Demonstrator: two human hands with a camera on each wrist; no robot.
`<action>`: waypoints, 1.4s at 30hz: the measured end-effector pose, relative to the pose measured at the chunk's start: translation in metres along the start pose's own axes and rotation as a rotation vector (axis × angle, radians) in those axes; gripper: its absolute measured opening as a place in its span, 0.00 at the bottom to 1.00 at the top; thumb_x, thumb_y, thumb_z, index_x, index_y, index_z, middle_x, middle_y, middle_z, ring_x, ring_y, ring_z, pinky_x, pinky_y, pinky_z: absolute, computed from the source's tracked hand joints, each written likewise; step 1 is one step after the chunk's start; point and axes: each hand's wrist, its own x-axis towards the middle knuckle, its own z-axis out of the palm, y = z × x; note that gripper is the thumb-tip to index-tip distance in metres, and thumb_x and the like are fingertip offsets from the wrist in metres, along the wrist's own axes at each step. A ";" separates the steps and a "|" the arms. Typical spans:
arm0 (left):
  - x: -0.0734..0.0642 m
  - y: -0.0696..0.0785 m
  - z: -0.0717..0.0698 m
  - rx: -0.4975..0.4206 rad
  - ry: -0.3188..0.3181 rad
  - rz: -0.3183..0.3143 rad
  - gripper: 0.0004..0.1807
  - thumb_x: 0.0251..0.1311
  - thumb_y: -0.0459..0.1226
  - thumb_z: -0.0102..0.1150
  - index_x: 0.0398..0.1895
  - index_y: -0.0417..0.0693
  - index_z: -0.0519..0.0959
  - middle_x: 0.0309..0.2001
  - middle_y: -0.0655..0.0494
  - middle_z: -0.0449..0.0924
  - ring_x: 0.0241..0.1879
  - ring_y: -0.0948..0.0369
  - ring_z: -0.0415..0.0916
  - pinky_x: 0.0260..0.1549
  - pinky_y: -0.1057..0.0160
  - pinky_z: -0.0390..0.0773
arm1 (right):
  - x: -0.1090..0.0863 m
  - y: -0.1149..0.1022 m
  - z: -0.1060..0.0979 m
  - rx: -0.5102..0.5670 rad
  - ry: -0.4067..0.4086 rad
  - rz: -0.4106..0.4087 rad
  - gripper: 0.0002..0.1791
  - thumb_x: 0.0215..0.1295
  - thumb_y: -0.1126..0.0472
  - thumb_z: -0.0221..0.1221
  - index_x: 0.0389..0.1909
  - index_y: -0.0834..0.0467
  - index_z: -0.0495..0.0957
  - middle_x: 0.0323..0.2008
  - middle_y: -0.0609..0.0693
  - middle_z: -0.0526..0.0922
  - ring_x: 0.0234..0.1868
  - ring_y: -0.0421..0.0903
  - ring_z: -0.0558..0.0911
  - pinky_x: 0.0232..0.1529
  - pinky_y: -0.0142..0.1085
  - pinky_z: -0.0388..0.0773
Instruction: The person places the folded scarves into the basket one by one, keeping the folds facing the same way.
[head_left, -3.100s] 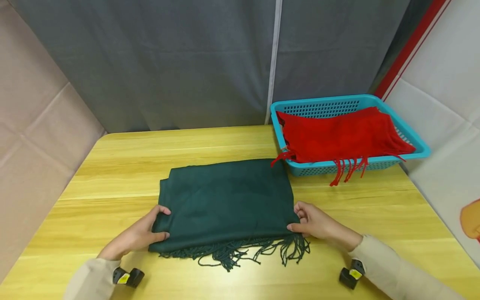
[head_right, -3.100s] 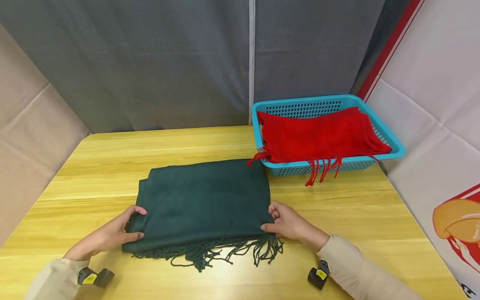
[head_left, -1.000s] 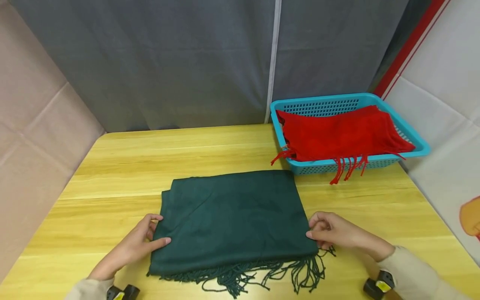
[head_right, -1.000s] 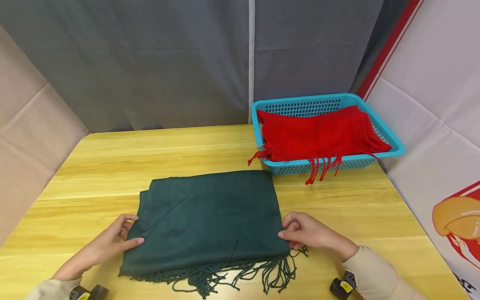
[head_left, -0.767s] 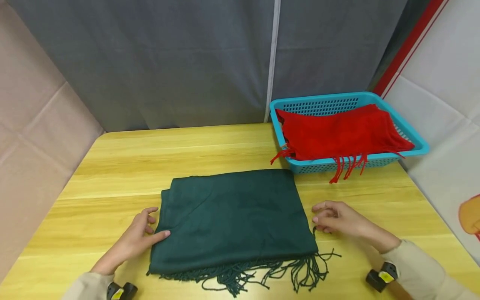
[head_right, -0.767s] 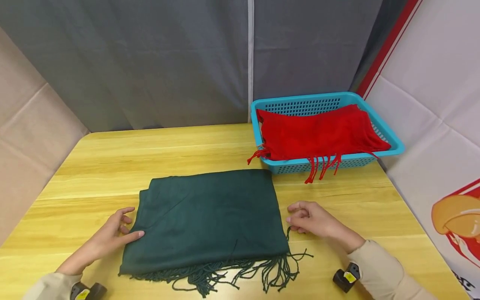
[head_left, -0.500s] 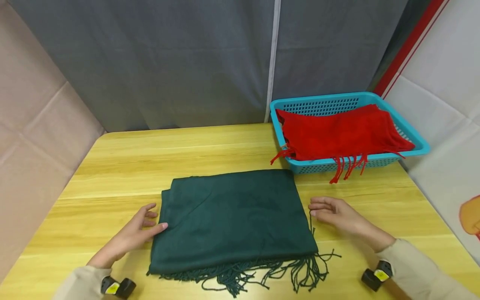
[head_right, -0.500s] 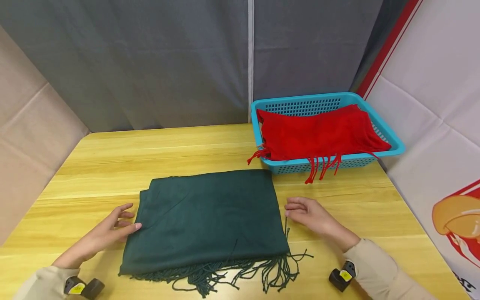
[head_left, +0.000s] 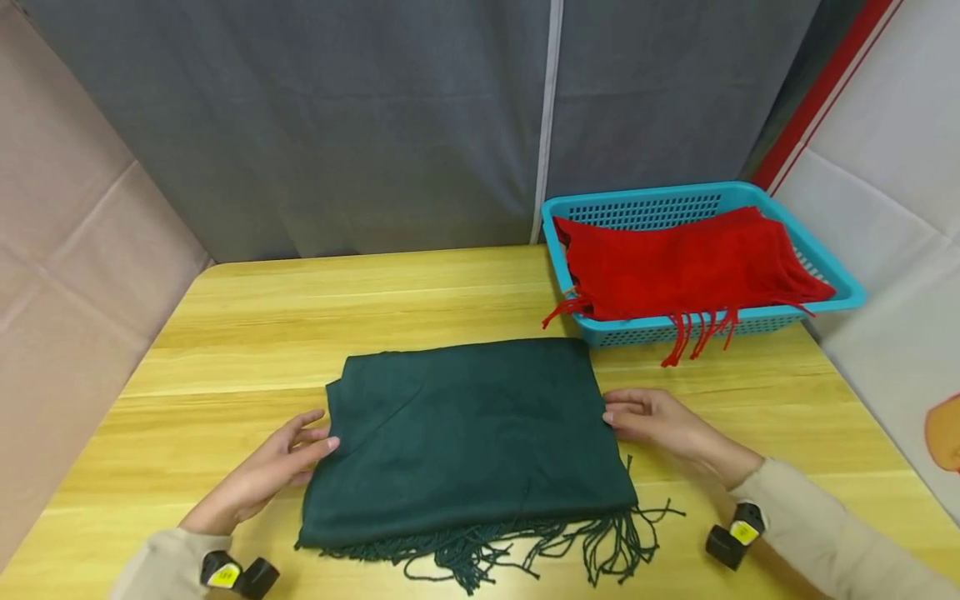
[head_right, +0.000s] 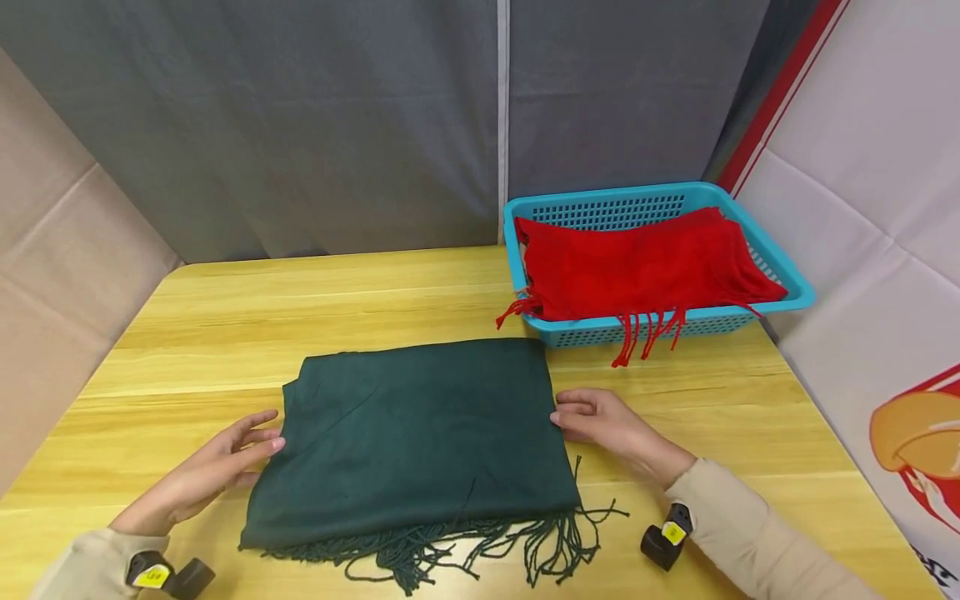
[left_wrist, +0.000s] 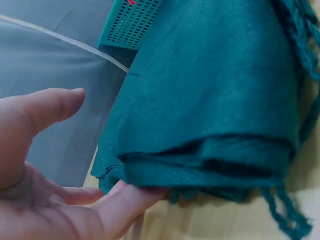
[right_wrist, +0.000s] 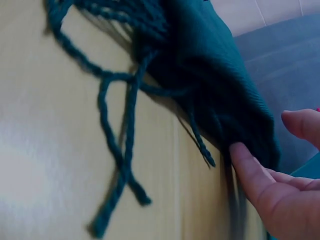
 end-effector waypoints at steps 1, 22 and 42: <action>0.000 0.000 0.000 -0.014 0.000 -0.005 0.38 0.63 0.44 0.46 0.66 0.36 0.39 0.61 0.32 0.48 0.59 0.39 0.53 0.47 0.45 0.67 | 0.001 0.000 0.000 0.033 -0.012 0.018 0.34 0.63 0.61 0.52 0.58 0.82 0.48 0.54 0.73 0.64 0.47 0.48 0.75 0.46 0.39 0.72; 0.008 -0.009 0.005 -0.275 -0.120 0.025 0.37 0.66 0.43 0.39 0.65 0.31 0.35 0.59 0.33 0.52 0.45 0.60 0.69 0.43 0.60 0.72 | 0.015 0.010 0.006 0.334 -0.149 0.153 0.09 0.64 0.61 0.50 0.35 0.64 0.70 0.34 0.52 0.79 0.36 0.46 0.80 0.41 0.39 0.75; 0.015 -0.006 0.023 -0.504 -0.158 -0.034 0.25 0.64 0.45 0.44 0.58 0.38 0.57 0.43 0.56 0.77 0.43 0.60 0.75 0.43 0.60 0.73 | 0.018 0.014 0.009 0.232 -0.146 0.175 0.12 0.61 0.57 0.54 0.35 0.64 0.71 0.28 0.51 0.80 0.28 0.43 0.79 0.33 0.36 0.77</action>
